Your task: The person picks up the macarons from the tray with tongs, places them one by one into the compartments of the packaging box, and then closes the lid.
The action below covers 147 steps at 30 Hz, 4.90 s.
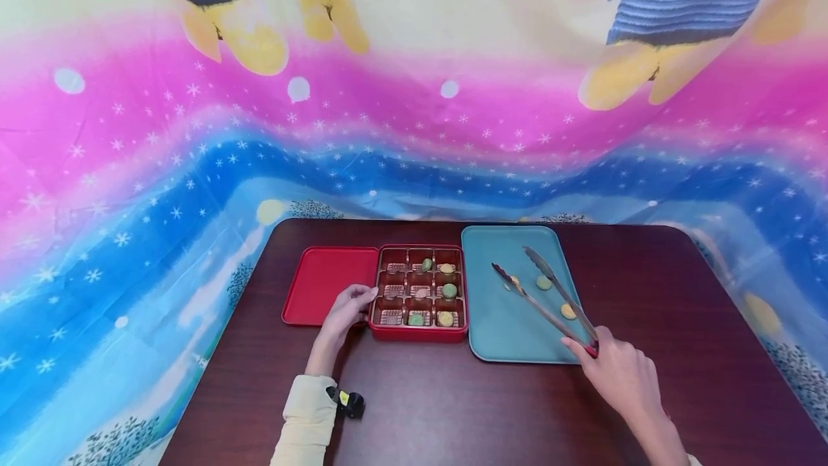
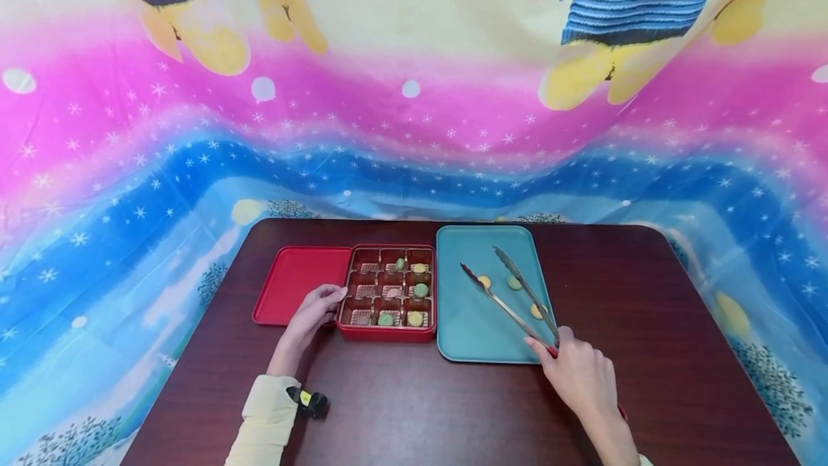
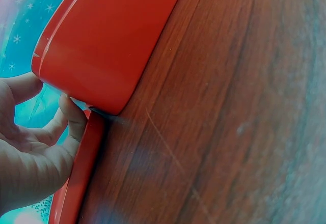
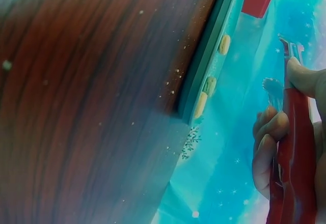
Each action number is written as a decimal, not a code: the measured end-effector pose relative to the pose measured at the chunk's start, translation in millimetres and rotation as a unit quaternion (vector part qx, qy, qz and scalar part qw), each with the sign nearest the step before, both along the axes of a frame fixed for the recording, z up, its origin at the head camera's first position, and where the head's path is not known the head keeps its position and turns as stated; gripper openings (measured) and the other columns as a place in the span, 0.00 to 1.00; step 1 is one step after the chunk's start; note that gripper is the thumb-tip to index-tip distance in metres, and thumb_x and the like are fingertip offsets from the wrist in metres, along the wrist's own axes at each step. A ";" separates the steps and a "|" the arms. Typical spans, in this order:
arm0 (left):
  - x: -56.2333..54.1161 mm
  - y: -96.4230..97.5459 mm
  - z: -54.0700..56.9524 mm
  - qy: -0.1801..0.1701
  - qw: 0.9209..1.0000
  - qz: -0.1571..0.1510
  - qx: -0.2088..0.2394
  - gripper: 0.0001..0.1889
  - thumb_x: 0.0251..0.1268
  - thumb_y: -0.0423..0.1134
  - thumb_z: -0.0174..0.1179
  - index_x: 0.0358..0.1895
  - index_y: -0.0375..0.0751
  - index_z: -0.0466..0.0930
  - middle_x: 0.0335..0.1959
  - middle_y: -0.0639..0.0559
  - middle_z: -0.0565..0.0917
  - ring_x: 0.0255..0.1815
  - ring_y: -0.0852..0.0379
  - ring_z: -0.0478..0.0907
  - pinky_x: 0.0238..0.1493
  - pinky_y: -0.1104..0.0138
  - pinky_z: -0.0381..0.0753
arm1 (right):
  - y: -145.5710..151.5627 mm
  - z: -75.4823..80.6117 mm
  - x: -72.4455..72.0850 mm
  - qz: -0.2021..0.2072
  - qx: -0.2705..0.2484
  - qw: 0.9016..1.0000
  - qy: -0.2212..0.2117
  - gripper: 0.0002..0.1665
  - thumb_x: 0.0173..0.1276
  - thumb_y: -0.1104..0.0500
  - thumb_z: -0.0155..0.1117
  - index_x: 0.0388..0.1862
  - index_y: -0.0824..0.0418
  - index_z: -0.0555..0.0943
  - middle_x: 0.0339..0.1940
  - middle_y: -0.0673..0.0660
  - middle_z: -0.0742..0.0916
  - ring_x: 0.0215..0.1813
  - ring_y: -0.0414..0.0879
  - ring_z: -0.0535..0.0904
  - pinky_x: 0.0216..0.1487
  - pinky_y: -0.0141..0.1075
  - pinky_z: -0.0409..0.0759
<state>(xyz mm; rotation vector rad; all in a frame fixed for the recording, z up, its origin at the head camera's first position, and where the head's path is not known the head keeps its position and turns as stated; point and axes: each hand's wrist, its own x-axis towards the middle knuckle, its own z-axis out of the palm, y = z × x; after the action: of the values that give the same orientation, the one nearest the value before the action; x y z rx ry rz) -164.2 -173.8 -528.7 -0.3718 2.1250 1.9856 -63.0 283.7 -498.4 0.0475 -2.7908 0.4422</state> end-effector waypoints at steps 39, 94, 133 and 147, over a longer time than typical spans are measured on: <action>0.6 0.6 1.1 0.003 1.000 0.004 -0.002 0.22 0.74 0.45 0.63 0.57 0.30 0.73 0.48 0.41 0.80 0.40 0.53 0.77 0.37 0.66 0.79 | 13.9 -1.7 3.4 -0.010 0.006 1.000 -0.025 0.34 0.62 0.45 0.78 0.19 0.56 0.61 0.11 0.51 0.63 0.13 0.48 0.61 0.15 0.41 0.59; 1.8 1.7 -0.6 0.005 1.000 0.007 0.007 0.19 0.74 0.42 0.62 0.55 0.29 0.75 0.45 0.42 0.81 0.38 0.54 0.77 0.37 0.66 0.78 | 8.4 -10.2 7.1 0.029 0.027 0.999 -0.018 0.33 0.64 0.49 0.77 0.18 0.53 0.60 0.13 0.49 0.62 0.14 0.49 0.62 0.14 0.43 0.59; -0.8 0.6 -1.5 -0.004 1.000 0.000 -0.001 0.22 0.75 0.46 0.62 0.59 0.30 0.73 0.49 0.41 0.80 0.41 0.52 0.76 0.38 0.64 0.78 | 1.6 -5.3 -4.1 0.039 0.032 0.998 -0.032 0.33 0.68 0.50 0.74 0.15 0.53 0.62 0.12 0.48 0.61 0.14 0.46 0.59 0.14 0.40 0.58; -0.6 0.8 0.1 -0.003 1.000 0.004 0.000 0.22 0.74 0.46 0.63 0.59 0.31 0.74 0.49 0.40 0.80 0.42 0.52 0.77 0.39 0.65 0.79 | -2.9 -0.8 -8.1 0.044 0.028 0.999 0.005 0.31 0.67 0.51 0.75 0.15 0.53 0.63 0.12 0.48 0.61 0.13 0.46 0.59 0.13 0.40 0.57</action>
<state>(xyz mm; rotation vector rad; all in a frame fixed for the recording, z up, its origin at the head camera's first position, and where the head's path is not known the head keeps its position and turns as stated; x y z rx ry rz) -164.9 -173.0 -528.6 -0.3861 2.1219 1.9862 -71.1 280.8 -499.2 0.1866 -2.7983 0.3842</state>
